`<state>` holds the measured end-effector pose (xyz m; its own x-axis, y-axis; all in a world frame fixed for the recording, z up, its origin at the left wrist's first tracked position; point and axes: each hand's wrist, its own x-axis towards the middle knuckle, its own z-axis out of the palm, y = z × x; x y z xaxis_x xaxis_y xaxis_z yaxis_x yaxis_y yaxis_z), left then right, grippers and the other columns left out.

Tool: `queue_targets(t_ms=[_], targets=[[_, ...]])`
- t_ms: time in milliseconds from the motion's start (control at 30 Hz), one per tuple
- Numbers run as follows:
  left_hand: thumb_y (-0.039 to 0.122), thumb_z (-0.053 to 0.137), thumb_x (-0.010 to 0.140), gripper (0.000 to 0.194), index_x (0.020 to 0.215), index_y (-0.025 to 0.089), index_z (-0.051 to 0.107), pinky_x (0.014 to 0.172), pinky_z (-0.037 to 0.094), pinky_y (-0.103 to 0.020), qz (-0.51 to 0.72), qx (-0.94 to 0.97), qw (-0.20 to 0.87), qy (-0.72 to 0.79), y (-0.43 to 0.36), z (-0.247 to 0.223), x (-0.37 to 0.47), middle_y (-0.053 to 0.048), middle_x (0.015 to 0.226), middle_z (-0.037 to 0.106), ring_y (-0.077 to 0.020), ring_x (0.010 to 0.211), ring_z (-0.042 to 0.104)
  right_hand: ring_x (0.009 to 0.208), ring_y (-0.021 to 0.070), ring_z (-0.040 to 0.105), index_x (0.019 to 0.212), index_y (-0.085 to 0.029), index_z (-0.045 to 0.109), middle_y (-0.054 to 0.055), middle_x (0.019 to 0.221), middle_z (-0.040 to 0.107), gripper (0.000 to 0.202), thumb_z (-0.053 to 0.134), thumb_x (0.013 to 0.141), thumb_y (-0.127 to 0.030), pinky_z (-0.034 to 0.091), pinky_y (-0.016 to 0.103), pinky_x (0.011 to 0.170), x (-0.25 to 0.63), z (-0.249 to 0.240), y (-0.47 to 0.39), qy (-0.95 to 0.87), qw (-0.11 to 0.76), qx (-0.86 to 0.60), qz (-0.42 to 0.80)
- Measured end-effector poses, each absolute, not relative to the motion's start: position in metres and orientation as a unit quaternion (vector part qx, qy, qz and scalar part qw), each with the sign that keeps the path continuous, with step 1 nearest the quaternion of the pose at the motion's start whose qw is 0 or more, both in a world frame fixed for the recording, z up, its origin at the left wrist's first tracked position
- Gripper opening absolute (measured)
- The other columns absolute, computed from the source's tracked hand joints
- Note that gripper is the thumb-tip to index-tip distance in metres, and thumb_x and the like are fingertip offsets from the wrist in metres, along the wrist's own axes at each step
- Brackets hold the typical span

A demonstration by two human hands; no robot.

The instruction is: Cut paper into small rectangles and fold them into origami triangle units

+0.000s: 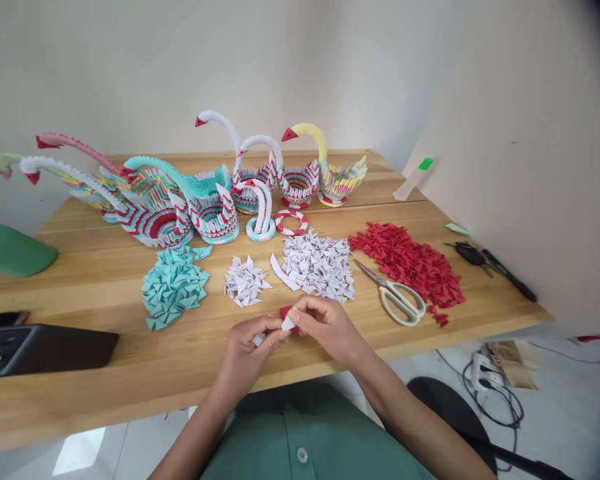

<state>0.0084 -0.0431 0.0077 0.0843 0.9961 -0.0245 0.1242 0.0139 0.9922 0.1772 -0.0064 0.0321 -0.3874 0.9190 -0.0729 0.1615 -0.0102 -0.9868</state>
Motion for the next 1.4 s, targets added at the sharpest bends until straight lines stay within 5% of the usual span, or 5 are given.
queue_targets(t_ms=[567,833,1400], targets=[[0.032,0.066,0.079,0.026,0.058,0.018,0.06,0.056,0.039,-0.024,0.438,0.537,0.485,0.532,-0.038,0.011,0.014,0.001,0.054,0.058,-0.0127,0.053,0.049,0.058,0.0115,0.05,0.064,-0.018,0.063,-0.001,0.06,0.059,0.026,0.058,0.087,-0.028,0.038,0.023,0.055,0.175,0.03,-0.005,-0.682,0.369,-0.435,0.458],[0.023,0.07,0.08,0.005,0.076,0.025,0.069,0.08,0.047,-0.035,0.467,0.695,0.171,0.519,-0.037,0.008,0.006,-0.005,0.076,0.071,-0.0215,0.076,0.062,0.044,0.009,0.042,0.061,-0.018,0.055,-0.006,0.047,0.048,0.033,0.059,0.086,-0.038,0.034,0.023,0.049,0.179,0.029,0.0,-0.579,0.366,-0.446,0.576],[0.005,0.06,0.085,0.016,0.087,0.02,0.063,0.074,0.051,-0.033,0.461,0.804,-0.002,0.375,-0.032,0.006,0.0,-0.006,0.083,0.071,-0.0185,0.079,0.06,0.043,0.0083,0.04,0.064,-0.017,0.057,-0.006,0.047,0.046,0.037,0.057,0.089,-0.045,0.03,0.023,0.047,0.176,0.021,-0.003,-0.59,0.331,-0.406,0.615]])
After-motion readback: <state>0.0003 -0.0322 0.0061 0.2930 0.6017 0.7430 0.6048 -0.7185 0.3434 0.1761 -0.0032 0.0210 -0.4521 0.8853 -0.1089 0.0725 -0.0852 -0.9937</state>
